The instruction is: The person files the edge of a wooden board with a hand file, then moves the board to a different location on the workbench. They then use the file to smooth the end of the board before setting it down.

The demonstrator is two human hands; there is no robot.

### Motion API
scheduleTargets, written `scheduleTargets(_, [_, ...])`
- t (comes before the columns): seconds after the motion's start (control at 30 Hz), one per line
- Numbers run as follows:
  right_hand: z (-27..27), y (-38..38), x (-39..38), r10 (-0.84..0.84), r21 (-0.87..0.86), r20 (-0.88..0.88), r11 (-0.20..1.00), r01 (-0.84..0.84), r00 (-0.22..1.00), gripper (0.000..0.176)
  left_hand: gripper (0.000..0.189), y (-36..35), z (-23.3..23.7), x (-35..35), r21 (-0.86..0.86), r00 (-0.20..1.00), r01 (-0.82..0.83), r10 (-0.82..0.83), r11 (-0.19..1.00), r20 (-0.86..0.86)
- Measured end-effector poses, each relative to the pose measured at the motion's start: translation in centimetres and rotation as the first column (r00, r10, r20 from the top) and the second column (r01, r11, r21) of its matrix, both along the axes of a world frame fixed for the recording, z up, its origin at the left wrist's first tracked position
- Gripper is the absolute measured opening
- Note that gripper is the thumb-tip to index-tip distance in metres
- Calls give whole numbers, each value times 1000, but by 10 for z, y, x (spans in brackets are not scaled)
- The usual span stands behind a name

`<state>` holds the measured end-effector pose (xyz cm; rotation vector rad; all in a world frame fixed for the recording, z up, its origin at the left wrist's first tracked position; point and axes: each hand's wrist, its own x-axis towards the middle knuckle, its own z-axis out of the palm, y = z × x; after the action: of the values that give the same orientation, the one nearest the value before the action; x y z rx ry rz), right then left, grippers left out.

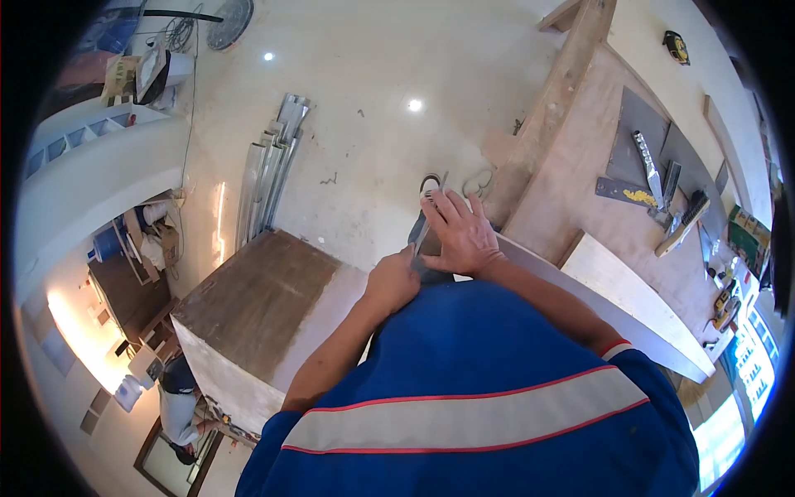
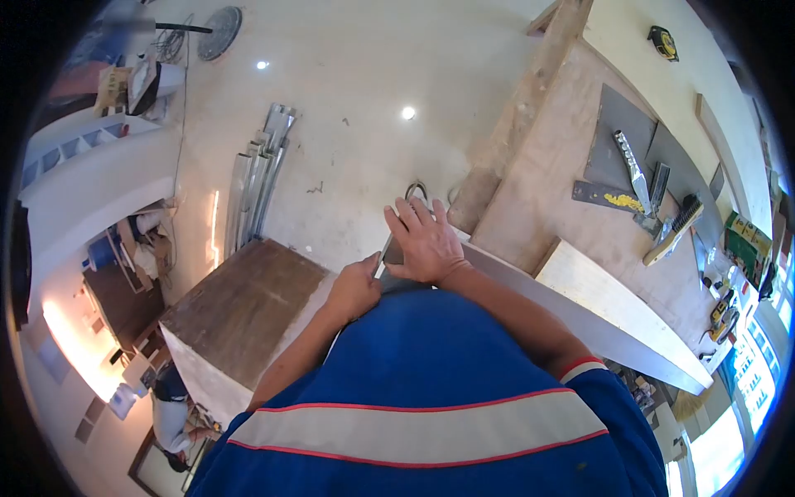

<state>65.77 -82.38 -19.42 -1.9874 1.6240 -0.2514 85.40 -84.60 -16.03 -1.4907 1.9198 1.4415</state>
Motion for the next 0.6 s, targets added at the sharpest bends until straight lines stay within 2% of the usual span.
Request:
scheduleTargets(0.2, [-1, 0, -3, -2, 34, 5, 999, 2, 1000, 96, 60, 5, 30, 10, 104, 999, 10, -15, 994, 49])
scheduleTargets(0.3, [-1, 0, -1, -1, 37, 12, 999, 1, 1000, 97, 60, 7, -14, 1, -3, 998, 12, -12, 1000, 59])
scheduleTargets(0.4, [1, -8, -6, 8, 30, -14, 1000, -8, 1000, 98, 61, 13, -17, 13, -15, 999, 50, -49, 999, 9])
scheduleTargets(0.5, [0, 0, -1, -1, 47, -7, 999, 1, 1000, 98, 63, 10, 38, 16, 126, 1000, -11, 9, 992, 16])
scheduleTargets(0.6, [-1, 1, 1, -17, 35, 10, 999, 17, 1000, 98, 64, 16, 8, 8, 19, 990, 72, -74, 997, 122])
